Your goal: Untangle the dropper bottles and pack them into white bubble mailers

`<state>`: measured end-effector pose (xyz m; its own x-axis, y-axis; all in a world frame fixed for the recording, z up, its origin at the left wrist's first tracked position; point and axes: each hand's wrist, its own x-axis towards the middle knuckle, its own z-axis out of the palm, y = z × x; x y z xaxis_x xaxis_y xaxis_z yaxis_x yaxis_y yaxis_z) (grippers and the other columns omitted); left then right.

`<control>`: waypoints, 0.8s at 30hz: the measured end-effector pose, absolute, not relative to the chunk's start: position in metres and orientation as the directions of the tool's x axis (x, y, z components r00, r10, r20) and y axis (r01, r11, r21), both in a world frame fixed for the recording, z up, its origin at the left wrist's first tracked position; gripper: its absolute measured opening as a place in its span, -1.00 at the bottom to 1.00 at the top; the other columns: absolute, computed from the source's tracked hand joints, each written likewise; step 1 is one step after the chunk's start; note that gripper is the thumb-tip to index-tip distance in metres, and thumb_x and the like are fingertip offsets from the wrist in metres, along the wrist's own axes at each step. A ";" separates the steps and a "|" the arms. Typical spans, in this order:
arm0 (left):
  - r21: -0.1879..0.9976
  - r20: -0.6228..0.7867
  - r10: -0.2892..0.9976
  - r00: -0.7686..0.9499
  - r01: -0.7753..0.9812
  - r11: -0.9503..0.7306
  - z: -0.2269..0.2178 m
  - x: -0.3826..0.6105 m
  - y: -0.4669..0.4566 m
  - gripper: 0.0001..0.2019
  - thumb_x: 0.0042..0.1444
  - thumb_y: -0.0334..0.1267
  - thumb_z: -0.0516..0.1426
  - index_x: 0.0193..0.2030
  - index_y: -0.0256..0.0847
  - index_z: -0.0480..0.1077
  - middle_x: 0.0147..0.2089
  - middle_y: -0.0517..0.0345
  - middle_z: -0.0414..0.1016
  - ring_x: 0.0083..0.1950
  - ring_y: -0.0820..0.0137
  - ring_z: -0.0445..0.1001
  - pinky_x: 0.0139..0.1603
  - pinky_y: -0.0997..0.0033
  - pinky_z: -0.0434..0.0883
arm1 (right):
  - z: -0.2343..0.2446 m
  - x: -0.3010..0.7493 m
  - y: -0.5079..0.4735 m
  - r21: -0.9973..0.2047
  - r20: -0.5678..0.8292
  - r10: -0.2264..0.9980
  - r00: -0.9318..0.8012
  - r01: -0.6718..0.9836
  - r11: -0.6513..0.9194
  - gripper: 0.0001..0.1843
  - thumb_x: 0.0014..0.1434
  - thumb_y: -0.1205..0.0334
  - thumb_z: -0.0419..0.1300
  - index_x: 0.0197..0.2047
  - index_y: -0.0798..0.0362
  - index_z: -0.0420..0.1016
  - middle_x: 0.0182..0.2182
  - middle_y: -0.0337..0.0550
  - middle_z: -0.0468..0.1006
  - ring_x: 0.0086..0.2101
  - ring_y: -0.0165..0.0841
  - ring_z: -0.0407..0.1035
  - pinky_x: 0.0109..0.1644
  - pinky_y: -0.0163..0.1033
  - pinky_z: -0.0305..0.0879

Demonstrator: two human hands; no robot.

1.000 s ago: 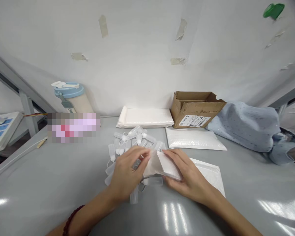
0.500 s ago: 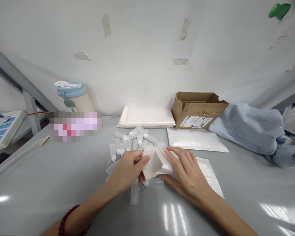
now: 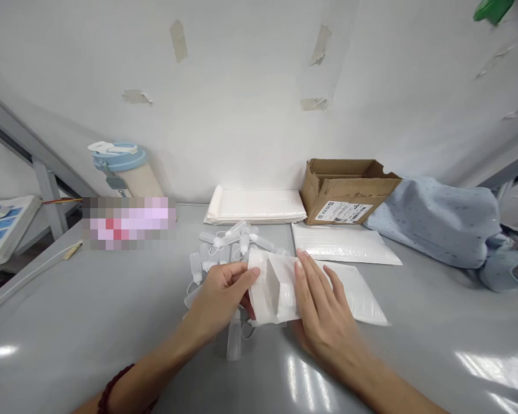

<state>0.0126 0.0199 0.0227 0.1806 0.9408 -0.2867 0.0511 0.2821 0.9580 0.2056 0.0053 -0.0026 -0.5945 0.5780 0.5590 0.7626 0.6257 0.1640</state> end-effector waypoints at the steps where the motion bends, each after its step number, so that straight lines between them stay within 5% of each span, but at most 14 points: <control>1: 0.956 -0.292 0.940 0.178 0.048 0.288 0.023 0.012 0.021 -0.67 0.16 -0.04 0.07 -0.44 -0.27 0.39 -0.56 0.23 0.41 -0.58 0.49 0.39 -0.55 0.53 0.37 | -0.001 0.207 0.006 0.156 0.576 0.562 -0.594 0.755 0.637 -0.39 0.07 0.59 -0.01 0.21 0.53 0.04 0.15 0.52 0.21 0.21 0.13 0.02 0.07 0.18 0.19; 13: 0.960 -0.256 0.935 0.245 -0.047 0.276 0.029 0.017 0.017 -0.59 0.19 0.02 0.01 -0.39 -0.30 0.45 -0.53 0.14 0.47 -0.54 0.45 0.44 -0.52 0.51 0.43 | 0.007 0.211 0.010 0.165 0.612 0.443 -0.655 0.654 0.738 -0.61 0.26 0.58 -0.16 0.02 0.24 0.37 0.02 0.07 0.48 0.07 -0.21 0.32 0.05 -0.02 0.25; 16: 0.990 -0.138 0.964 0.226 0.034 0.134 0.029 0.017 0.012 -0.60 0.24 -0.02 -0.05 -0.20 -0.30 0.47 -0.46 0.09 0.52 -0.49 0.41 0.47 -0.48 0.46 0.46 | 0.009 0.212 0.011 0.162 0.609 0.442 -0.658 0.649 0.743 -0.61 0.26 0.58 -0.15 0.00 0.23 0.39 0.01 0.06 0.49 0.06 -0.23 0.34 0.04 -0.03 0.25; 18: 0.973 0.078 0.975 0.208 0.199 -0.120 0.027 0.016 0.008 -0.68 0.25 -0.11 -0.02 -0.07 -0.25 0.43 -0.40 0.09 0.53 -0.43 0.40 0.49 -0.42 0.45 0.47 | 0.009 0.212 0.012 0.146 0.610 0.440 -0.659 0.639 0.755 -0.64 0.26 0.55 -0.13 -0.02 0.23 0.40 -0.01 0.07 0.50 0.05 -0.23 0.35 0.03 -0.02 0.26; 21: 0.676 0.482 0.788 0.384 0.410 -0.613 0.022 0.015 0.006 -0.64 0.14 -0.11 0.13 0.03 -0.24 0.36 -0.26 0.00 0.51 -0.27 0.33 0.47 -0.26 0.35 0.47 | 0.006 0.214 0.011 0.113 0.640 0.428 -0.639 0.629 0.769 -0.65 0.22 0.55 -0.11 -0.05 0.26 0.42 -0.04 0.14 0.53 0.04 -0.19 0.36 0.01 -0.01 0.28; 24: 0.356 0.618 0.581 0.530 0.471 -0.807 0.018 0.017 0.009 -0.59 0.09 -0.17 0.20 0.04 -0.32 0.33 -0.19 -0.10 0.43 -0.14 0.24 0.40 -0.15 0.22 0.45 | 0.001 0.215 0.011 0.089 0.696 0.399 -0.597 0.623 0.777 -0.67 0.14 0.61 -0.07 -0.11 0.29 0.42 -0.10 0.21 0.55 0.02 -0.15 0.38 -0.02 0.01 0.30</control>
<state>0.0166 0.0091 0.0185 0.5296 0.5814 0.6177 0.4706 -0.8072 0.3563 0.2149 0.0109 0.0011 -0.5973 0.3987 0.6959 0.6229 0.7772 0.0894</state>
